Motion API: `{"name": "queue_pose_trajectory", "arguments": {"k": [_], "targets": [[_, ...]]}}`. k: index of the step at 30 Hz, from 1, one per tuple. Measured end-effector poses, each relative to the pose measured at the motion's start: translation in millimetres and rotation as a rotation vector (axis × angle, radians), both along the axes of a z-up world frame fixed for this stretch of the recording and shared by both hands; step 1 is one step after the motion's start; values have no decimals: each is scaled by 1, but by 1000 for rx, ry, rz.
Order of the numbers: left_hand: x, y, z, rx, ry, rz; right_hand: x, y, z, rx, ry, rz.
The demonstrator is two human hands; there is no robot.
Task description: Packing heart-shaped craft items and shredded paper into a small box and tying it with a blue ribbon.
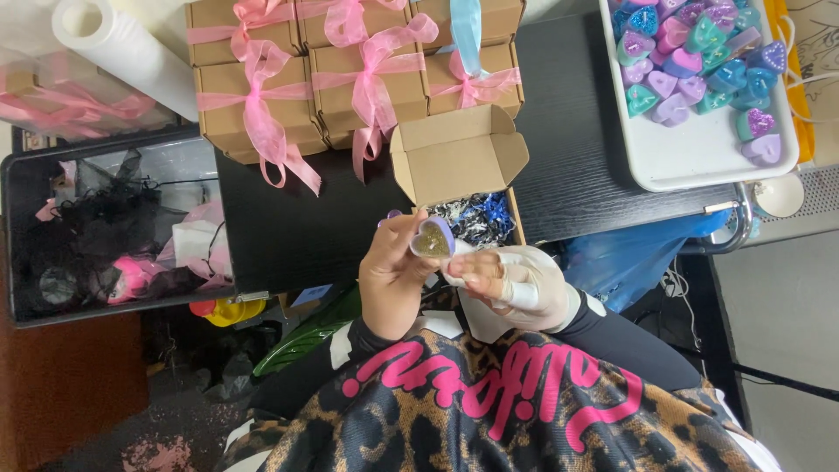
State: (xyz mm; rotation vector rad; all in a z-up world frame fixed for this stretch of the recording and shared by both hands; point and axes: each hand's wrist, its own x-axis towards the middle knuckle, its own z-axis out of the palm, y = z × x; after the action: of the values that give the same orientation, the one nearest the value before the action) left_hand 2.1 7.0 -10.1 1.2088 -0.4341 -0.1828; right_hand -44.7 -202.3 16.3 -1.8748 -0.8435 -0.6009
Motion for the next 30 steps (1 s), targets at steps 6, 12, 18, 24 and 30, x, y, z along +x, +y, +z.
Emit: {"name": "queue_pose_trajectory", "arguments": {"k": [6,12,18,24,30], "targets": [[12,-2,21,195,-296,-34,-17,-9,-44,350,650,-374],[12,-14,28,423,-404,59,-1,3,-3,1090,1071,247],[17,-11,52,595,-531,41,5,2,18,1040,1176,401],[24,-10,70,727,-707,-2,10,-2,20,1027,1219,485],[27,-4,69,705,-724,22,7,0,20,1063,1247,440]]}}
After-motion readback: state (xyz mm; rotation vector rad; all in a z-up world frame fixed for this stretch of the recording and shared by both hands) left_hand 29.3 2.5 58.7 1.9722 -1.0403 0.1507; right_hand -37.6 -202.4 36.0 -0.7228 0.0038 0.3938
